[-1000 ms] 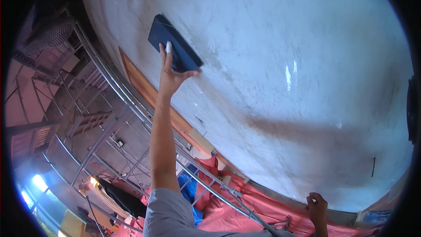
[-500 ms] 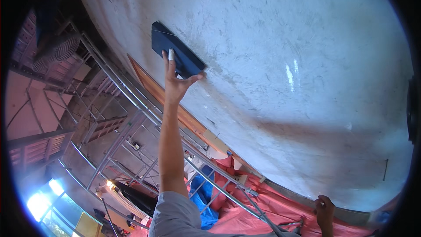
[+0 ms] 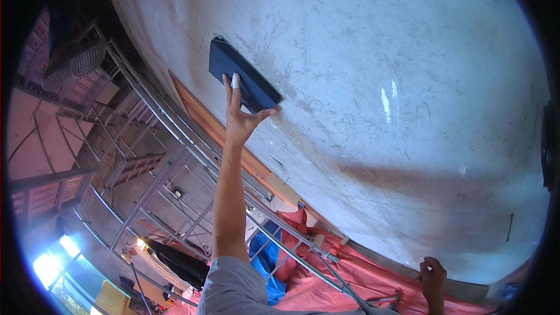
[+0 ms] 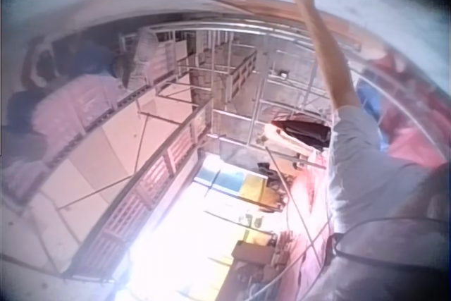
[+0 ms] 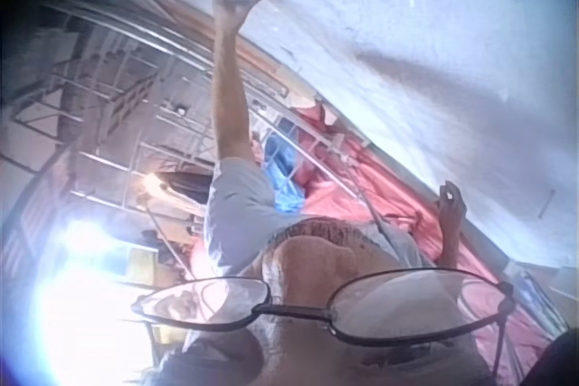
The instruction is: The person stands on a scaffold and uses a sanding block to sand a repaired patch on the ceiling. They repeatedly move the tool across the surface and touch a protruding nail to check the finish.
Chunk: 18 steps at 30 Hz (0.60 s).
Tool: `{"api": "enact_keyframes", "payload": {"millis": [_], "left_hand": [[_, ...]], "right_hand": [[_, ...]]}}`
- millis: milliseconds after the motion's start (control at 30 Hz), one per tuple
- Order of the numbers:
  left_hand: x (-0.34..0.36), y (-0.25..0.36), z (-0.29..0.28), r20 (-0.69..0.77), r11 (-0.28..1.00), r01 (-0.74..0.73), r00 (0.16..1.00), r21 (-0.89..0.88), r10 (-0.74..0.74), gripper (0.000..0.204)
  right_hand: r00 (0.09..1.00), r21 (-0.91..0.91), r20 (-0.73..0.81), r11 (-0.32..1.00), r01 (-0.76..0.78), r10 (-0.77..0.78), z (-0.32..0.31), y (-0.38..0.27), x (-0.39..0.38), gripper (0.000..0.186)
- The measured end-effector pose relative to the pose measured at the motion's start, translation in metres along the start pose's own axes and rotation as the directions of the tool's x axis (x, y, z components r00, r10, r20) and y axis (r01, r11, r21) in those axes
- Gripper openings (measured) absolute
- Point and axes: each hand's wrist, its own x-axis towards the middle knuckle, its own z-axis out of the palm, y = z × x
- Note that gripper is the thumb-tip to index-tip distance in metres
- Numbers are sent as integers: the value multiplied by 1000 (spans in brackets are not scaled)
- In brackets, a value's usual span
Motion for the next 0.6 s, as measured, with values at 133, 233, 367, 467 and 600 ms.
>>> {"api": "enact_keyframes", "payload": {"millis": [133,233,367,467,600], "left_hand": [[2,2,0,8,1000,6,1000,6,-6,142],[5,-2,-3,-7,998,-50,999,39,50,141],[13,8,-12,2,997,-47,999,61,46,140],[14,11,-19,16,995,-60,998,82,58,139],[10,-32,-11,-33,984,-171,984,53,173,133]], "right_hand": [[1000,-21,-11,1000,7,-8,3,7,0,25],[1000,-19,1,1000,20,-20,5,9,1,25],[999,-37,43,999,-2,3,3,5,-3,27],[999,-29,44,1000,6,-5,1,-1,-8,26],[999,-102,10,994,-30,31,-1,1,-13,25]]}}
